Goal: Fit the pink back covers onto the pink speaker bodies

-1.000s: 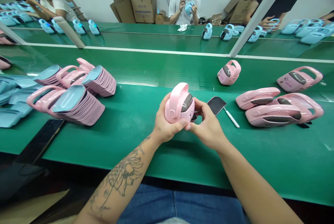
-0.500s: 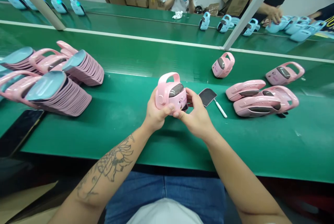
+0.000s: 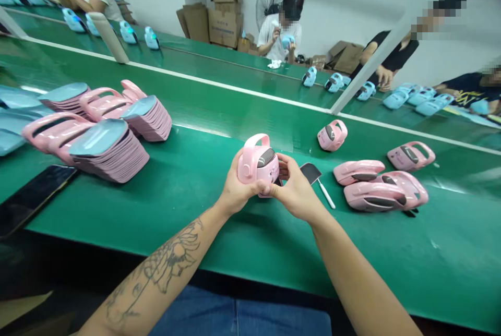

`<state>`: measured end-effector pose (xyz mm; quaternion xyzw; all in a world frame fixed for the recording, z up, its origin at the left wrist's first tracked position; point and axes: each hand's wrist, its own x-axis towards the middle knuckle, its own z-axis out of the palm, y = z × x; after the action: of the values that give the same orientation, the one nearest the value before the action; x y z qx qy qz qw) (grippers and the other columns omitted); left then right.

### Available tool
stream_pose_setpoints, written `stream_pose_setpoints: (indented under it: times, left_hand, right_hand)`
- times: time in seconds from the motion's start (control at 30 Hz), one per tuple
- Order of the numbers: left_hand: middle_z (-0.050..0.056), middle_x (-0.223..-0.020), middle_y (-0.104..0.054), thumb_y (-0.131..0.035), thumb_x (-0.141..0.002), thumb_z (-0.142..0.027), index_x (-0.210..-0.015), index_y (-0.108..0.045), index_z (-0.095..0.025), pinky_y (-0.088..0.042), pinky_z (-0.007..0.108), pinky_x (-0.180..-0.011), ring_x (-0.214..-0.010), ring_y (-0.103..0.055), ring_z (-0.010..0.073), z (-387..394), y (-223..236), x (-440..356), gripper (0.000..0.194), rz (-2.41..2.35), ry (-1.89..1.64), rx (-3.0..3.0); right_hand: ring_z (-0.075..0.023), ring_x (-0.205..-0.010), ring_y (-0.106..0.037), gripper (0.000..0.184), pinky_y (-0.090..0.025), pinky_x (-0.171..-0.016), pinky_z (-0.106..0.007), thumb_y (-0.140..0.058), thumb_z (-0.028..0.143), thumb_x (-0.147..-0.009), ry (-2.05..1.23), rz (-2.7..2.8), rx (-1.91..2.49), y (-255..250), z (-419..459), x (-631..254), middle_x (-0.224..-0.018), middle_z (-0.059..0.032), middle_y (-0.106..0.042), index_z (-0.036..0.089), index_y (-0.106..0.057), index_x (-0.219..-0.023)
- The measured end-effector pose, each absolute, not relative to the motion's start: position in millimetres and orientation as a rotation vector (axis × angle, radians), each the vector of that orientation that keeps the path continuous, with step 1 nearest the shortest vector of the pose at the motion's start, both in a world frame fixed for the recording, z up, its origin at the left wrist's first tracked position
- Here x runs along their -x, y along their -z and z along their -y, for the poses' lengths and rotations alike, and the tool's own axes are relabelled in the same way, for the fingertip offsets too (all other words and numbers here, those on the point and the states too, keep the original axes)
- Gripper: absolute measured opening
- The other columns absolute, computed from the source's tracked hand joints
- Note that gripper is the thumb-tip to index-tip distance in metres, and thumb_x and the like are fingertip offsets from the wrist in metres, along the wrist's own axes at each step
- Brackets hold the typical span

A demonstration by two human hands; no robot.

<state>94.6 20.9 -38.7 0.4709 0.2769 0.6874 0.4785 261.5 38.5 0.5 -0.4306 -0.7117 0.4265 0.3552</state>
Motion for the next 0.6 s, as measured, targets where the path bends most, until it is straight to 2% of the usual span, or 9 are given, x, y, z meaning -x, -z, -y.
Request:
stream_pose_setpoints:
  times: [0.13, 0.23, 0.4, 0.6]
  left_hand:
    - [0.014, -0.137, -0.063, -0.087, -0.072, -0.040, -0.140, -0.053, -0.020, -0.049, 0.047, -0.109, -0.126, -0.061, 0.0337, -23, 40, -87, 0.078, -0.675, -1.708, -1.071]
    - [0.013, -0.132, -0.066, -0.087, -0.072, -0.040, -0.139, -0.053, -0.019, -0.050, 0.048, -0.106, -0.121, -0.064, 0.0333, -25, 42, -83, 0.078, -0.695, -1.752, -1.010]
    - [0.011, -0.125, -0.069, -0.090, -0.067, -0.039, -0.132, -0.058, -0.019, -0.053, 0.043, -0.102, -0.115, -0.066, 0.0297, -28, 47, -83, 0.075, -0.741, -1.831, -0.924]
    - [0.010, -0.123, -0.070, -0.090, -0.063, -0.038, -0.129, -0.062, -0.017, -0.054, 0.042, -0.100, -0.112, -0.067, 0.0285, -27, 45, -84, 0.075, -0.861, -1.883, -0.919]
  right_hand:
    - [-0.0317, -0.119, -0.063, 0.101, -0.052, -0.106, -0.055, -0.086, 0.059, -0.071, -1.150, 1.832, 1.163, -5, -43, -249, -0.141, -0.0174, -0.054, 0.024, -0.036, -0.152]
    - [-0.0335, -0.123, -0.061, 0.106, -0.050, -0.108, -0.058, -0.085, 0.055, -0.074, -1.149, 1.884, 1.152, -4, -48, -243, -0.140, -0.0151, -0.054, 0.029, -0.028, -0.159]
    - [-0.0360, -0.130, -0.057, 0.093, -0.047, -0.110, -0.060, -0.083, 0.053, -0.075, -1.097, 1.993, 1.119, 0, -60, -241, -0.138, -0.0131, -0.056, 0.032, -0.039, -0.154]
    - [-0.0311, -0.118, -0.065, 0.096, -0.054, -0.104, -0.051, -0.084, 0.053, -0.074, -1.287, 1.975, 1.092, -4, -67, -241, -0.141, -0.0162, -0.055, 0.025, -0.037, -0.152]
